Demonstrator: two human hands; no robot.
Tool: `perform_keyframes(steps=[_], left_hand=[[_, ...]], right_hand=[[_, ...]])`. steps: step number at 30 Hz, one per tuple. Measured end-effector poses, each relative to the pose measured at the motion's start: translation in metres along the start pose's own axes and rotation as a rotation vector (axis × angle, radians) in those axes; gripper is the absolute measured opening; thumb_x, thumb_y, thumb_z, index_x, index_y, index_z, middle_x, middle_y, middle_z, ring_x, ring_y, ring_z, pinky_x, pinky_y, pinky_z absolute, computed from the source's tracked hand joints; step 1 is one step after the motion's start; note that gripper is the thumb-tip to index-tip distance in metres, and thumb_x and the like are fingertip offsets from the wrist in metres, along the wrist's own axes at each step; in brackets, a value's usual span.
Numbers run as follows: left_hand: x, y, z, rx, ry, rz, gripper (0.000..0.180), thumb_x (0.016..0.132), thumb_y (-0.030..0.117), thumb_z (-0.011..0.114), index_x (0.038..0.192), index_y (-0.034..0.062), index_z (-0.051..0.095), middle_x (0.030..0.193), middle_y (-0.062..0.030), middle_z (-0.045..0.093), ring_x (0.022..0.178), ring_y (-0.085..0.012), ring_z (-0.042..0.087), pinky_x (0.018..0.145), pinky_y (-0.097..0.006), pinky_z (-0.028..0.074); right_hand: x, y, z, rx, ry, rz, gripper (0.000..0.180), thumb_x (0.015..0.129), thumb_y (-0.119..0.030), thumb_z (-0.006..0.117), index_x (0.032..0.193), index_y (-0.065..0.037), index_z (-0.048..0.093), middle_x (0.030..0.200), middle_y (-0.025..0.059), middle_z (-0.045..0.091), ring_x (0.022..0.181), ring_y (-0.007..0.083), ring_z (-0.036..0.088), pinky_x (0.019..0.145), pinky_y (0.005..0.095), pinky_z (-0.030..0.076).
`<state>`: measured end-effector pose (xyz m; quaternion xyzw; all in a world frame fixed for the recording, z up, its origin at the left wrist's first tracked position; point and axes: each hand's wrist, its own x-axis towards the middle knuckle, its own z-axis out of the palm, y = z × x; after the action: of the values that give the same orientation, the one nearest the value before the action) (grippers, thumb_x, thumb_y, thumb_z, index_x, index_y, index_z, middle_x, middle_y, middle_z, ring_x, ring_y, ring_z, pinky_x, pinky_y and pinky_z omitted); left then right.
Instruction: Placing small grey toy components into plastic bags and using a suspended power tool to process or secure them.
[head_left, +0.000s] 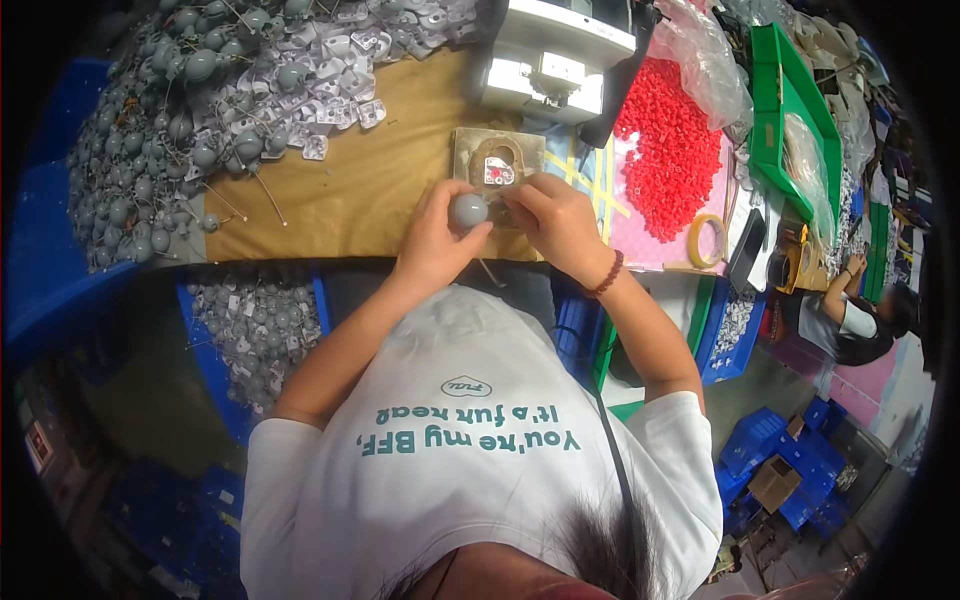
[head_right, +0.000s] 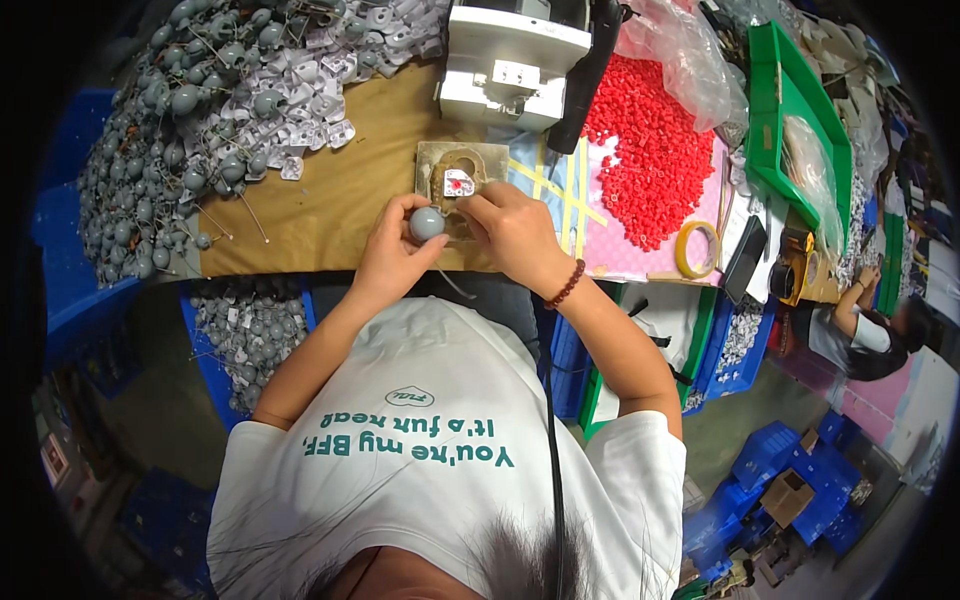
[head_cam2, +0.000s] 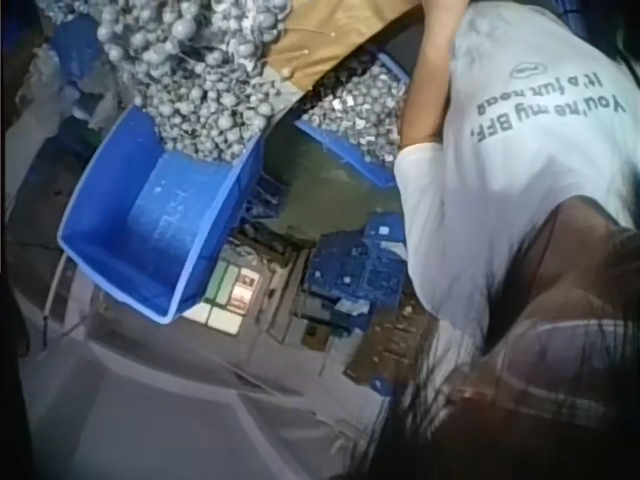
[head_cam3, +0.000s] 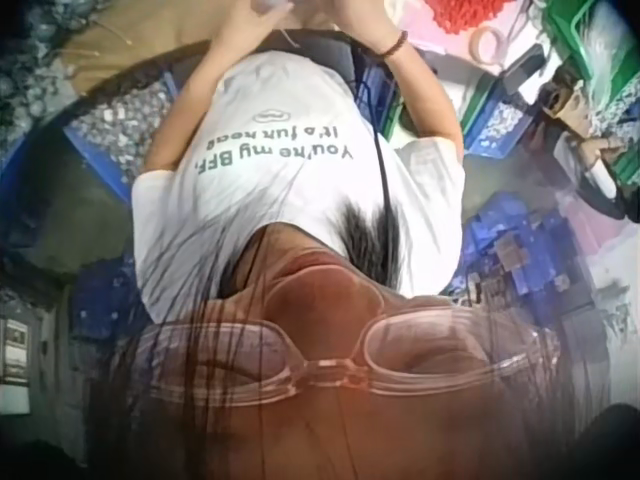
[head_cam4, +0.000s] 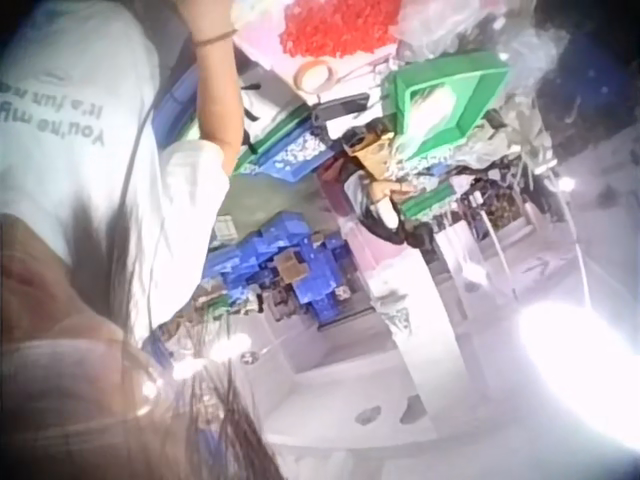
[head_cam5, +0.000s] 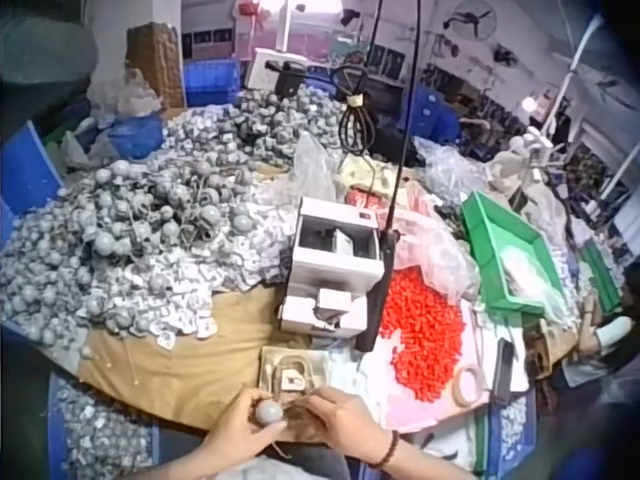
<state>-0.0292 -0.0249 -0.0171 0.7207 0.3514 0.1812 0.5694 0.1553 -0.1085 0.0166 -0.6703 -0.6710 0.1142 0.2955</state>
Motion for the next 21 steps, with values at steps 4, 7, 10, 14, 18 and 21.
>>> perform_keyframes(steps=[4, 7, 10, 14, 18, 21], left_hand=[[0.008, 0.0, 0.005, 0.134, 0.121, 0.08, 0.045, 0.081, 0.007, 0.075, 0.118, 0.0019, 0.051, 0.11, -0.0119, 0.053, 0.088, -0.0205, 0.059, 0.072, -0.031, 0.051], [0.015, 0.004, 0.007, 0.116, 0.136, 0.051, 0.045, 0.079, 0.01, 0.075, 0.116, 0.0033, 0.053, 0.109, -0.0144, 0.053, 0.092, -0.0287, 0.058, 0.077, -0.037, 0.05], [0.02, 0.006, 0.009, 0.175, 0.137, 0.083, 0.042, 0.08, 0.006, 0.075, 0.116, 0.0024, 0.054, 0.105, -0.0095, 0.052, 0.078, -0.0149, 0.059, 0.065, -0.028, 0.051], [0.022, 0.01, 0.009, 0.165, 0.131, 0.117, 0.041, 0.079, 0.006, 0.073, 0.117, 0.0043, 0.056, 0.102, -0.0099, 0.052, 0.075, -0.0166, 0.058, 0.065, -0.029, 0.05], [0.029, 0.014, 0.001, 0.274, 0.115, 0.124, 0.041, 0.081, 0.008, 0.071, 0.119, 0.0066, 0.057, 0.102, -0.0122, 0.053, 0.08, -0.0239, 0.061, 0.07, -0.033, 0.052], [0.033, 0.022, -0.005, 0.398, 0.078, 0.17, 0.04, 0.081, 0.011, 0.069, 0.119, 0.0082, 0.058, 0.108, -0.0143, 0.055, 0.089, -0.0323, 0.062, 0.076, -0.039, 0.052]], right_hand=[[0.011, 0.007, 0.014, -0.094, 0.083, -0.074, 0.022, 0.077, -0.004, 0.072, 0.097, -0.01, 0.071, 0.085, 0.0066, 0.062, 0.07, 0.0244, 0.063, 0.059, 0.0351, 0.051], [0.015, 0.012, 0.017, -0.146, 0.079, -0.099, 0.027, 0.072, -0.005, 0.073, 0.098, -0.011, 0.071, 0.089, 0.0054, 0.062, 0.072, 0.0224, 0.063, 0.059, 0.0342, 0.052], [0.017, 0.015, 0.015, -0.203, 0.031, -0.135, 0.03, 0.069, -0.008, 0.072, 0.099, -0.01, 0.07, 0.092, 0.0047, 0.06, 0.078, 0.0221, 0.062, 0.062, 0.034, 0.052], [0.022, 0.013, 0.011, -0.271, -0.023, -0.194, 0.026, 0.072, -0.011, 0.066, 0.097, -0.008, 0.067, 0.091, 0.0049, 0.057, 0.084, 0.0226, 0.059, 0.066, 0.0345, 0.052], [0.02, 0.011, 0.005, -0.346, -0.099, -0.255, 0.024, 0.074, -0.011, 0.063, 0.097, -0.004, 0.066, 0.092, 0.0063, 0.055, 0.084, 0.0218, 0.057, 0.067, 0.0334, 0.052], [0.012, 0.015, 0.009, -0.363, -0.11, -0.297, 0.021, 0.075, -0.01, 0.062, 0.093, -0.001, 0.066, 0.093, 0.0072, 0.055, 0.085, 0.0215, 0.057, 0.068, 0.0328, 0.053]])
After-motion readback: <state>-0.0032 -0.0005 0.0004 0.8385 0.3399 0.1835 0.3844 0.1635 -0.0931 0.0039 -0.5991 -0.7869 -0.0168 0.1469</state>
